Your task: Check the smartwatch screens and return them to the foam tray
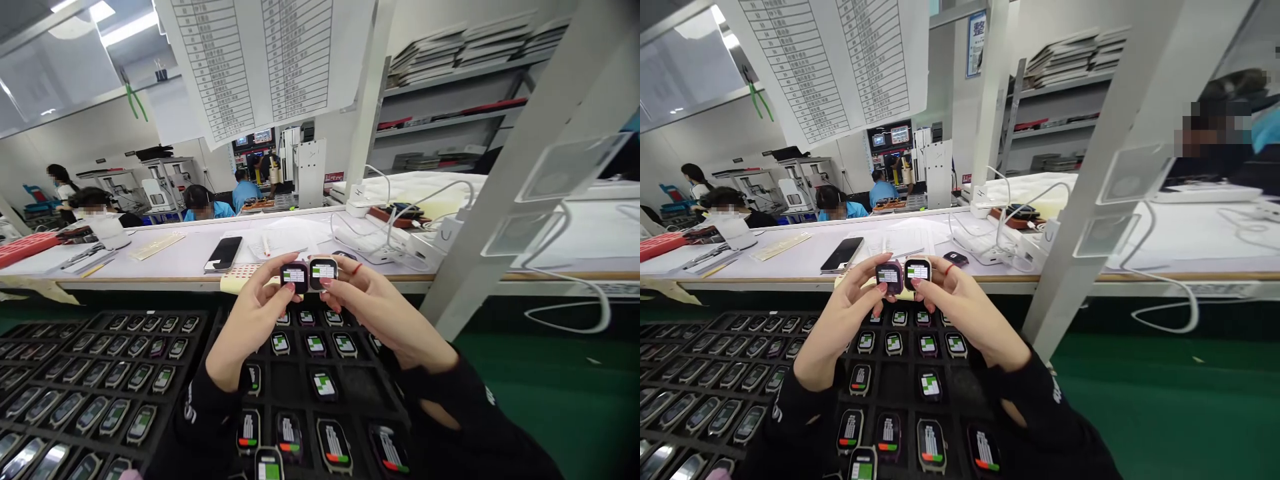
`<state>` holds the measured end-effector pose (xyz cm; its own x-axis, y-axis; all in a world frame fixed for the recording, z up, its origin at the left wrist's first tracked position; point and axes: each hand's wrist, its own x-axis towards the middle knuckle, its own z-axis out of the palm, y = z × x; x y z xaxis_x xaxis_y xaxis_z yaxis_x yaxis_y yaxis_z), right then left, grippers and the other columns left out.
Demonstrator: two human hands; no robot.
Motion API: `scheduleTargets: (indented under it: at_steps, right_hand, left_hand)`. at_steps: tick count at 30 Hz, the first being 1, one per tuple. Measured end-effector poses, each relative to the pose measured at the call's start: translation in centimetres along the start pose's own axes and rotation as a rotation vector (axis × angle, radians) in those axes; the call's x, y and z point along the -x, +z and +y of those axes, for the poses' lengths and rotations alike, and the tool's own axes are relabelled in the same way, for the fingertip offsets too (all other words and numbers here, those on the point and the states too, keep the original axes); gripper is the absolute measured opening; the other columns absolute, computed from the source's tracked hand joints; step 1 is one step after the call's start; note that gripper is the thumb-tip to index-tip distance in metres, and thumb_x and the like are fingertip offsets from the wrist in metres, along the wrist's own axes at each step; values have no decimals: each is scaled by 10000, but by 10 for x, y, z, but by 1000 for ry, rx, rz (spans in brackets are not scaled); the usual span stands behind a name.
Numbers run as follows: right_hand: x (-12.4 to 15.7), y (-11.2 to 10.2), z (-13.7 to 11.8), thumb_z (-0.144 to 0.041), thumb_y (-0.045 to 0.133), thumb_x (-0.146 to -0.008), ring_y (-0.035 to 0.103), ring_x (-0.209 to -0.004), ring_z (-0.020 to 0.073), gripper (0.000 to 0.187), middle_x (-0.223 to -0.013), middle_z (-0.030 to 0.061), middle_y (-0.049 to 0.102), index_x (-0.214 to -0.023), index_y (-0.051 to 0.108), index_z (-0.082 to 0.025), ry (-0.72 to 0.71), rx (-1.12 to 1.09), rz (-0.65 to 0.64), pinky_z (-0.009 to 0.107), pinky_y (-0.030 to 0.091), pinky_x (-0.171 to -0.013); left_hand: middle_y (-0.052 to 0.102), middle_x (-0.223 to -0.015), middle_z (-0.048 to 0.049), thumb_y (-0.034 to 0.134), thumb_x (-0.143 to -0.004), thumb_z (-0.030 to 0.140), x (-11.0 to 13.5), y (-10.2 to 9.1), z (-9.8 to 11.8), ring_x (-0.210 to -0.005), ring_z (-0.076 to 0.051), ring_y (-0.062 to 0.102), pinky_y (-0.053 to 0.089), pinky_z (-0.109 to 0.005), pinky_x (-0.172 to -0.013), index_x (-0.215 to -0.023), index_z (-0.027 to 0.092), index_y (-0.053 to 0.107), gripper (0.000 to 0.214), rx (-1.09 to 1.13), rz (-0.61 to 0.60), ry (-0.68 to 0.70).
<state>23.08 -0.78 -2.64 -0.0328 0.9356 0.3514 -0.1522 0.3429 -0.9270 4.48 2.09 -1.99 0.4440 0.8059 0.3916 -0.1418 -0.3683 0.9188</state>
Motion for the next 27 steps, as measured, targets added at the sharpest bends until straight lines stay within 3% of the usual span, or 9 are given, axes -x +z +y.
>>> scheduleTargets:
  at_steps: [6, 12, 18, 27]
  right_hand:
    - [-3, -2, 2, -572, 857, -713, 372, -554, 78, 549, -739, -17, 559, -1016, 637, -171, 35, 14, 111, 228, 274, -485]
    - [-3, -6, 10, -635, 775, -802, 492, -637, 106, 529, -932, 32, 634, -1086, 675, -199, 29, -17, 137, 236, 362, -531]
    - [-6, -6, 19, -631, 681, -875, 524, -655, 157, 485, -919, 63, 669, -1112, 700, -208, 23, -93, 178, 270, 387, -508]
    - [-5, -7, 16, -563, 623, -920, 552, -679, 177, 402, -978, 84, 700, -1113, 690, -218, 17, -73, 152, 283, 400, -516]
  left_hand:
    - [702, -1159, -66, 595, -968, 311, -3, -1, -1, -722, -88, 625, 441, -175, -560, -1293, 275, 652, 332, 29, 7, 12]
    - [677, -1234, -71, 593, -952, 280, -2, -1, 0, -768, -97, 643, 442, -174, -563, -1292, 263, 646, 345, 24, 30, -1]
    - [625, -1322, -69, 636, -889, 209, -4, -2, -2, -796, -95, 616, 478, -193, -616, -1292, 253, 620, 406, -8, 61, 47]
    - [663, -1173, -55, 660, -855, 212, -5, 0, -3, -821, -118, 622, 520, -225, -696, -1272, 243, 618, 420, -4, 104, 55]
